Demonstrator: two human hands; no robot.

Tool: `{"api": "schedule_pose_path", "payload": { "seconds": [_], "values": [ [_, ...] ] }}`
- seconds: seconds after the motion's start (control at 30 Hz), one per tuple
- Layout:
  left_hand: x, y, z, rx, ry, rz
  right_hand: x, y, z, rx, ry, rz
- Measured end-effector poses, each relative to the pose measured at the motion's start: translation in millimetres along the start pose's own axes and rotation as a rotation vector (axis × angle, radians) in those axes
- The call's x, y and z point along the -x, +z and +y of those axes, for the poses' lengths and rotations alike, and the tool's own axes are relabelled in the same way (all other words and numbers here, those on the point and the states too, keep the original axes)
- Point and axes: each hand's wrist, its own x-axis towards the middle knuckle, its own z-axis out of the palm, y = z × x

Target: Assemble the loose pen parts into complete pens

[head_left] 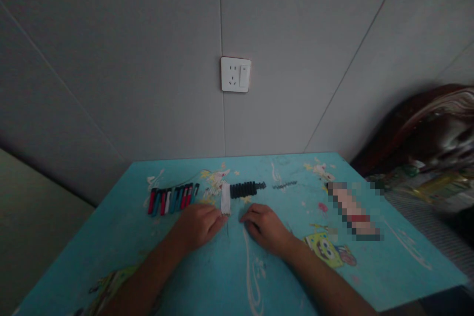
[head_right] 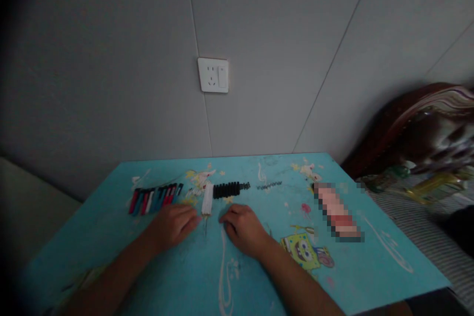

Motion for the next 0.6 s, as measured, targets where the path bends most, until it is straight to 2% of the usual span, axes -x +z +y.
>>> {"api": "schedule_pose_path", "payload": {
  "seconds": [0.1,0.2,0.43,0.6],
  "values": [
    [-0.1,9.0,28.3,0.022,0.138,-0.139,-2.9,7.5,-6.6,0.1,0.026,0.016],
    [-0.6,19.4,44.4,0.065,0.166,-0.203,-5.0,11.6,-8.8,0.124,0.041,0.014],
    [-3.3,30.1,44.8,0.163,0.123,-0.207,-5.3,10.2,-5.7,0.089,0.032,0.014],
    [-1.7,35.8,43.5,0.172,0.097,-0.152,-5.6,8.8,-3.9,0.045,0.008,0.02]
  ]
}}
